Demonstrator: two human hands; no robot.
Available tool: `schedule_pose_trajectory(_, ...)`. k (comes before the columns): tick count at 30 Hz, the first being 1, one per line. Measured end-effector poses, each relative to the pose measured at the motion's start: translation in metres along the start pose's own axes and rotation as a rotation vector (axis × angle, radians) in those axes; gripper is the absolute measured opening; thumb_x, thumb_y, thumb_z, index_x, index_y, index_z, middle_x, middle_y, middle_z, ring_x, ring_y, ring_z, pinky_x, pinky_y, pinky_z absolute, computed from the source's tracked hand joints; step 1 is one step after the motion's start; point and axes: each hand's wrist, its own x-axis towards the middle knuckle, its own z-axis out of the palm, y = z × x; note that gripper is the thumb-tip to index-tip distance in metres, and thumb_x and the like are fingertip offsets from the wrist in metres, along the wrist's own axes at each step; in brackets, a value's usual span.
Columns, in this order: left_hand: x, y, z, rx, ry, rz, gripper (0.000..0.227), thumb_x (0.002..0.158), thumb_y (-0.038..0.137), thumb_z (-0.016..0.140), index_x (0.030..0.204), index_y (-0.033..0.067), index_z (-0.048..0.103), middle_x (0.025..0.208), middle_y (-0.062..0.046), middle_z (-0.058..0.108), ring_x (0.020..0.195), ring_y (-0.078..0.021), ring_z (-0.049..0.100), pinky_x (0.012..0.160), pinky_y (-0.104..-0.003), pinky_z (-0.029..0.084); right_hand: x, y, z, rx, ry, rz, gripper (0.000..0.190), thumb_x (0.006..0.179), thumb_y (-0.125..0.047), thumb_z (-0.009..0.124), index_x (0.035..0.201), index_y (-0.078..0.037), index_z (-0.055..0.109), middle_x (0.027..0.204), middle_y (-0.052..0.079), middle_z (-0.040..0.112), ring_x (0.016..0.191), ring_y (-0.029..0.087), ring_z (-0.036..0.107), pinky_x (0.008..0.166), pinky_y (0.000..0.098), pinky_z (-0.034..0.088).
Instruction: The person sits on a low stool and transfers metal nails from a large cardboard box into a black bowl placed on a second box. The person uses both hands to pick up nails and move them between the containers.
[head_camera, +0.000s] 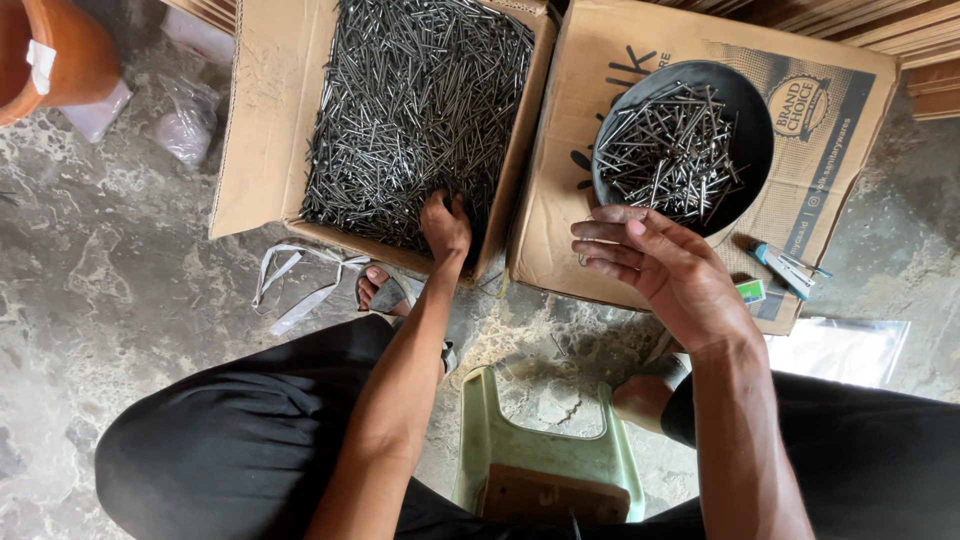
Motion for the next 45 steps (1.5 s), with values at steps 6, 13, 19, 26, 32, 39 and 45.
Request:
schedule_pose_trajectory(6, 0.002, -0.003, 0.005, -0.035, -0.029, -0.075, 0.020, 0.081, 0.020, 0.058, 0.090, 0.0029, 0.060, 0.079, -0.017, 0.061, 0.083, -0.0380, 0.061, 0.075, -0.046, 0.047, -0.001, 0.000, 0.003, -0.014, 0.002, 0.003, 0.035, 0.088, -0.016, 0.044, 0.115, 0.005, 0.049, 0.107, 0.023, 0.061, 0.096, 0.029, 0.062, 0.088, 0.0395, 0.047)
schedule_pose_trajectory(13, 0.000, 0.017, -0.010, -0.139, -0.103, -0.145, 0.022, 0.083, 0.021, 0.053, 0.091, 0.0024, 0.061, 0.082, -0.016, 0.063, 0.085, -0.0354, 0.062, 0.074, -0.044, 0.049, -0.006, 0.002, 0.003, -0.032, 0.012, 0.008, 0.037, 0.087, -0.017, 0.044, 0.116, 0.006, 0.049, 0.108, 0.024, 0.060, 0.096, 0.030, 0.062, 0.088, 0.0401, 0.047)
schedule_pose_trajectory(19, 0.005, 0.021, -0.032, -0.150, -0.069, -0.079, 0.020, 0.082, 0.017, 0.055, 0.091, 0.0007, 0.062, 0.080, -0.020, 0.064, 0.081, -0.0374, 0.063, 0.071, -0.044, 0.050, -0.014, 0.003, 0.010, -0.072, -0.007, -0.004, 0.037, 0.088, -0.019, 0.045, 0.116, 0.004, 0.049, 0.109, 0.021, 0.060, 0.098, 0.028, 0.062, 0.089, 0.0387, 0.047)
schedule_pose_trajectory(26, 0.002, 0.035, -0.086, -0.335, -0.086, -0.234, 0.024, 0.084, 0.026, 0.059, 0.098, 0.0074, 0.064, 0.084, -0.010, 0.067, 0.083, -0.0227, 0.064, 0.074, -0.036, 0.049, -0.031, 0.009, 0.034, -0.188, -0.015, 0.072, 0.044, 0.088, -0.021, 0.046, 0.122, 0.007, 0.045, 0.116, 0.026, 0.055, 0.107, 0.034, 0.056, 0.094, 0.0417, 0.043)
schedule_pose_trajectory(32, -0.028, 0.127, -0.149, -0.581, -0.301, -0.204, 0.024, 0.087, 0.027, 0.061, 0.103, 0.0088, 0.063, 0.095, -0.011, 0.066, 0.091, -0.0222, 0.061, 0.084, -0.036, 0.045, -0.034, 0.036, 0.029, -0.342, -0.008, 0.051, 0.047, 0.089, -0.025, 0.050, 0.125, 0.004, 0.045, 0.119, 0.026, 0.054, 0.113, 0.037, 0.053, 0.098, 0.0447, 0.041)
schedule_pose_trajectory(39, -0.099, 0.228, -0.183, -0.301, -0.619, 0.380, 0.023, 0.085, 0.017, 0.055, 0.103, 0.0053, 0.063, 0.094, -0.017, 0.066, 0.094, -0.0321, 0.063, 0.079, -0.038, 0.050, -0.039, 0.050, 0.063, 0.020, 0.106, -0.172, 0.082, 0.085, -0.058, 0.037, 0.133, 0.009, 0.033, 0.131, 0.029, 0.039, 0.124, 0.039, 0.040, 0.101, 0.0454, 0.035)
schedule_pose_trajectory(45, -0.123, 0.211, -0.121, 0.105, -0.486, 0.824, 0.025, 0.081, 0.007, 0.052, 0.104, 0.0060, 0.061, 0.096, -0.016, 0.061, 0.097, -0.0311, 0.058, 0.080, -0.036, 0.049, -0.024, 0.063, 0.022, 0.469, 0.178, -0.145, 0.038, 0.096, -0.038, 0.040, 0.093, -0.005, 0.057, 0.088, 0.008, 0.062, 0.087, 0.023, 0.063, 0.083, 0.0344, 0.049)
